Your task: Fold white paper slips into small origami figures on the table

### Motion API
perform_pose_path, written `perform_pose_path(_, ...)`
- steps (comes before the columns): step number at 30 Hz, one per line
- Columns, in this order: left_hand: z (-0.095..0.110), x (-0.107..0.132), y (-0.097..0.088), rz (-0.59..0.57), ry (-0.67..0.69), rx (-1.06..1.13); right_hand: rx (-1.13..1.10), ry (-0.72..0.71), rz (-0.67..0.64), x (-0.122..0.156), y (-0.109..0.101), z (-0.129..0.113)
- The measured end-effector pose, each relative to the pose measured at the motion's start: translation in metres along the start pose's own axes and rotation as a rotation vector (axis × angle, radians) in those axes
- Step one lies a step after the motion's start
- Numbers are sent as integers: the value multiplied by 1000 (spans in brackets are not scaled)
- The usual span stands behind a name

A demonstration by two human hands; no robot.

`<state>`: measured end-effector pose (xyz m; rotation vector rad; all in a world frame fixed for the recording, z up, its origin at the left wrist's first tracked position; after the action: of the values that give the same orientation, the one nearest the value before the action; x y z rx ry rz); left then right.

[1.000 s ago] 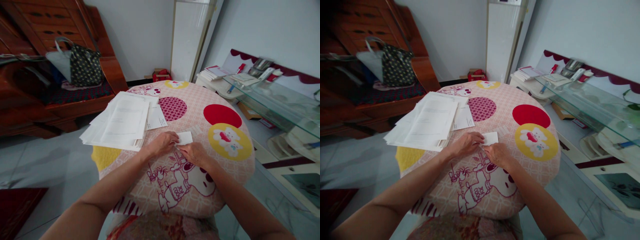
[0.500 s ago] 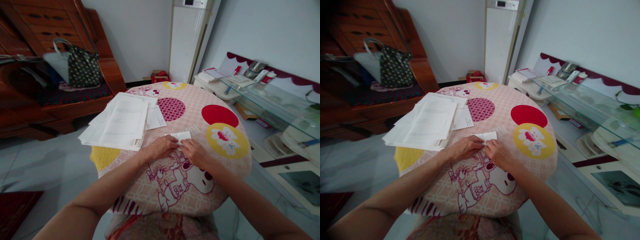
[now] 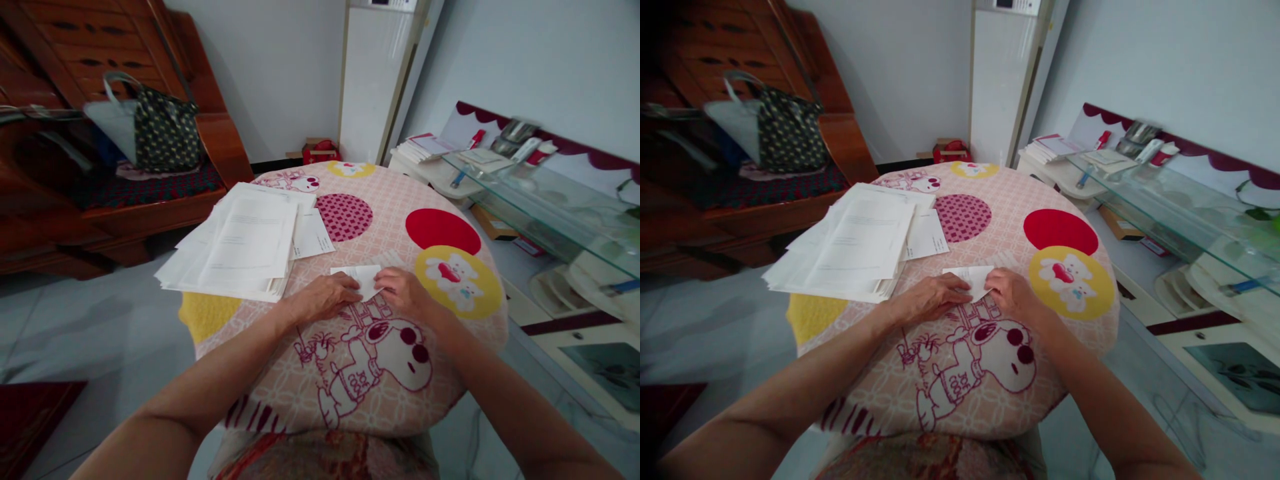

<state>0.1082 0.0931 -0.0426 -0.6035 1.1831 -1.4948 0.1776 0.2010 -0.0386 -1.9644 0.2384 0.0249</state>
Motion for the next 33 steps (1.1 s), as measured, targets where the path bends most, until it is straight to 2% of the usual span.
perform_pose_path(4, 0, 0, 1, -24, 9, -14, -198, 76, -99, -21, -6, 7)
perform_pose_path(10, 2, 0, 1, -42, 16, -11, -175, 38, -161, -45, 4, 0)
perform_pose_path(17, 1, 2, 0, -37, 25, 35, -171, 79, -52, -47, 12, 2)
perform_pose_path(24, -1, 3, 1, 10, 99, 30, -152, 66, 54, -48, 16, 8)
perform_pose_path(33, -3, 3, -7, 17, 46, 94, -147, 97, 109, -45, 12, 4)
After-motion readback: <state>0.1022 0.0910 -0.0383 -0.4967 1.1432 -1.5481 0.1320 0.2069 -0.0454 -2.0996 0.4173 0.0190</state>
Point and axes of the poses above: each hand's wrist, its own x-axis away from the middle knuckle, its own y-axis out of the palm, z = x × y, the point moved 9 cm from there along -x, towards the middle knuckle, and after that the axes turned 8 degrees about y, right-handed, at the moved point
